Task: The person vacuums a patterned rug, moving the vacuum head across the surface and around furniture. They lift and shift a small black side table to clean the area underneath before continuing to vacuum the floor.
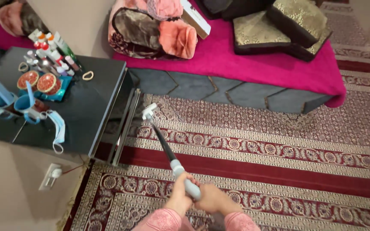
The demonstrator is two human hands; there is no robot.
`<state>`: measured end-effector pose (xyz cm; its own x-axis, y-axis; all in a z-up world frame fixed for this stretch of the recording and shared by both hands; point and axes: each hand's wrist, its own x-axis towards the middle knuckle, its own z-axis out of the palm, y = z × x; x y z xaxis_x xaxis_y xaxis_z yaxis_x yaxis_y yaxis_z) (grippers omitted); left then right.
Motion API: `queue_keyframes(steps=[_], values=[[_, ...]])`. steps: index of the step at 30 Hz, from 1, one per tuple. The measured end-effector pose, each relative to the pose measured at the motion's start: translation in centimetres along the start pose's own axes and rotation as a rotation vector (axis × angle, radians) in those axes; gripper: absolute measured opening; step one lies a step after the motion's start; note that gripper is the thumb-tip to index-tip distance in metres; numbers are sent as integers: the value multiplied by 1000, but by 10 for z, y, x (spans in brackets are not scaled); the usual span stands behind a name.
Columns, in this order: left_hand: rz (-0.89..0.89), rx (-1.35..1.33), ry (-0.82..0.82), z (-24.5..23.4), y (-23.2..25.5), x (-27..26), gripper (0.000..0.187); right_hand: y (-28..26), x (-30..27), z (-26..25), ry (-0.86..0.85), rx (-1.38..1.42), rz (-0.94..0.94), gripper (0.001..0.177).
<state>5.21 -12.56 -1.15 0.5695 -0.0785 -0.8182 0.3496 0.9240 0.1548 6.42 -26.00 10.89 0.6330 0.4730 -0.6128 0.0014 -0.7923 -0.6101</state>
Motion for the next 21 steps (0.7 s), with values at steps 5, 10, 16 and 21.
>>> queue_keyframes(steps=[5,10,16,21], values=[[30,37,70,2,-1,62,16,22,38,-9,33,-24,-38,44],[58,34,63,-18,15,126,19,10,62,-26,37,-146,-46,40],[36,-61,110,7,-1,159,20,45,85,-59,43,-210,-105,39],[41,-140,-143,38,-61,201,20,108,102,-102,2,-288,-24,45]])
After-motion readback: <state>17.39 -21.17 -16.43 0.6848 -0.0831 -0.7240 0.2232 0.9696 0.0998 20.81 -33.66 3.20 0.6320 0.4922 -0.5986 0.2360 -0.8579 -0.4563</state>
